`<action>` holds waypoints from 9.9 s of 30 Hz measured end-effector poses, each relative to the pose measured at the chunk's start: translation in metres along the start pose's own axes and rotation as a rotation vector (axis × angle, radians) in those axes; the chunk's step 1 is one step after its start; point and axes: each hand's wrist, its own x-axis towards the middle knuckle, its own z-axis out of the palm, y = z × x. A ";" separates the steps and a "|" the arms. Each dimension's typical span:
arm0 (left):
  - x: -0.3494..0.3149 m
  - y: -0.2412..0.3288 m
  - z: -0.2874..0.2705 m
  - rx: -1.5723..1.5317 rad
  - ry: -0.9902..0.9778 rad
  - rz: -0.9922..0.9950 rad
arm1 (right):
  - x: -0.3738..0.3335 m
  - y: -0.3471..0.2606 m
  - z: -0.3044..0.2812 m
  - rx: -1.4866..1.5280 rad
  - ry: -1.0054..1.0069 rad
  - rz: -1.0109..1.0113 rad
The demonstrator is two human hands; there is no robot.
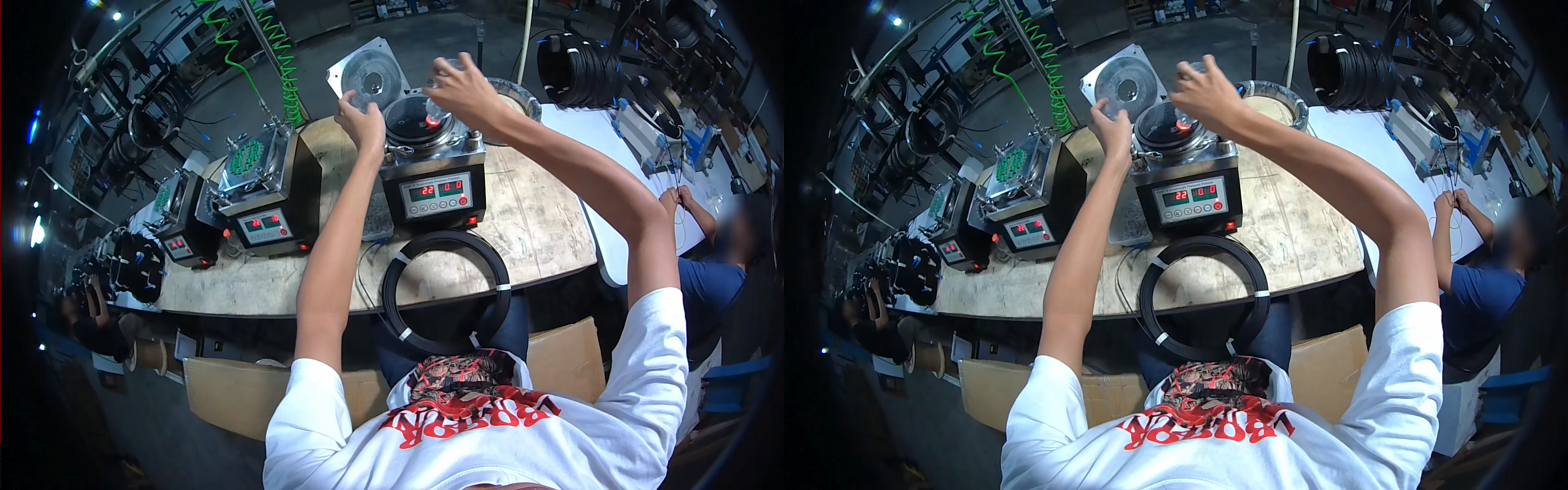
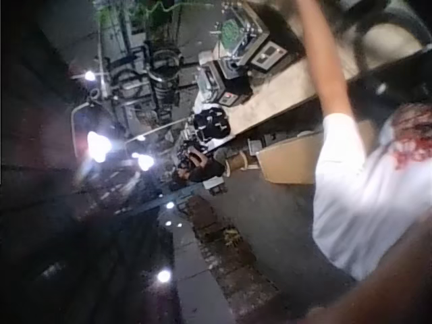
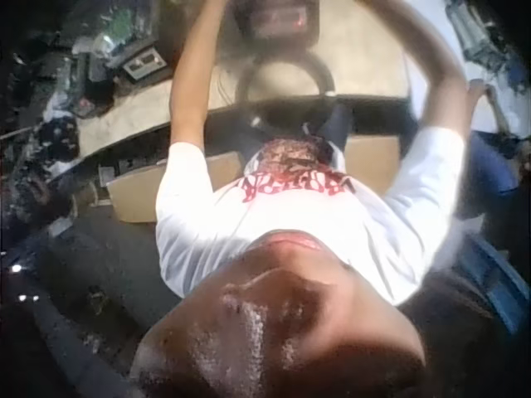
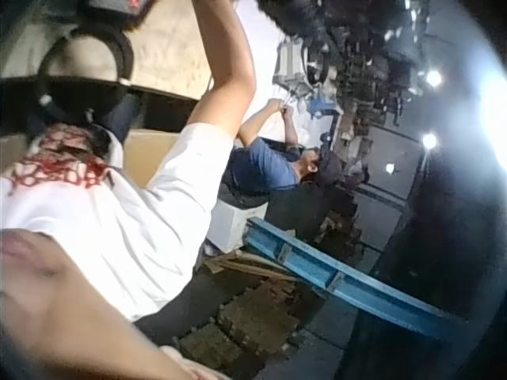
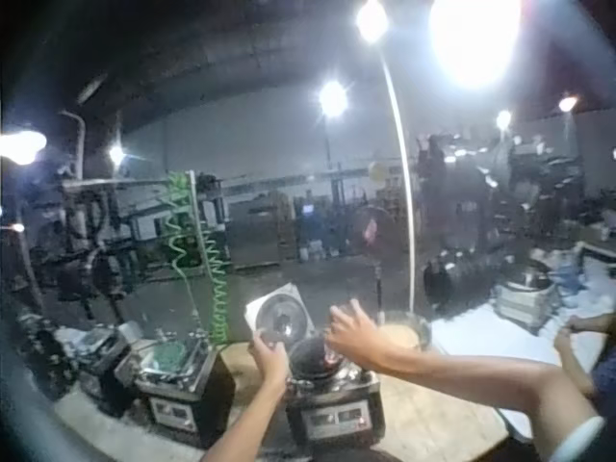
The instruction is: The recorder uses automated machines to polish the ends of fiber optic cables.
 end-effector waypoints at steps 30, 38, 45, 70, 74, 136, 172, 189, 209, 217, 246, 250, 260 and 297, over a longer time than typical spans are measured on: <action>-0.009 -0.001 -0.016 -0.042 0.158 0.099 | 0.049 -0.027 -0.002 0.196 0.150 -0.076; -0.017 0.010 -0.036 -0.021 0.218 0.308 | 0.047 -0.026 0.042 0.401 0.106 0.312; 0.014 0.027 -0.039 0.197 -0.315 0.421 | 0.041 -0.030 0.057 1.491 0.458 0.666; -0.071 -0.204 -0.191 0.299 -0.144 -0.208 | 0.020 -0.021 0.084 1.557 0.680 0.769; -0.088 -0.205 -0.189 0.279 -0.176 -0.211 | 0.017 -0.017 0.091 1.628 0.664 0.787; 0.036 -0.023 -0.046 -0.024 -0.768 -0.064 | -0.026 -0.003 0.099 1.966 0.130 0.786; -0.012 -0.009 -0.079 0.202 -0.849 0.449 | -0.059 -0.015 0.068 1.125 0.058 0.383; 0.086 -0.008 -0.016 0.587 -0.840 0.463 | 0.030 0.017 0.142 1.189 0.090 0.476; 0.108 -0.029 0.020 0.638 -0.977 0.399 | 0.054 0.008 0.203 1.159 -0.017 0.543; 0.038 -0.014 -0.030 0.096 -0.613 0.439 | -0.014 0.016 0.184 1.381 0.349 0.474; -0.265 -0.178 -0.207 0.230 -0.410 -0.151 | -0.257 -0.218 0.098 1.155 -0.316 0.738; -0.275 -0.165 -0.205 0.101 -0.387 -0.144 | -0.260 -0.218 0.090 1.269 -0.198 0.784; -0.282 -0.154 -0.184 0.091 -0.281 -0.033 | -0.250 -0.233 0.098 1.424 0.058 0.824; -0.201 -0.084 -0.166 0.367 -0.352 0.187 | -0.195 -0.183 0.073 1.166 0.334 0.632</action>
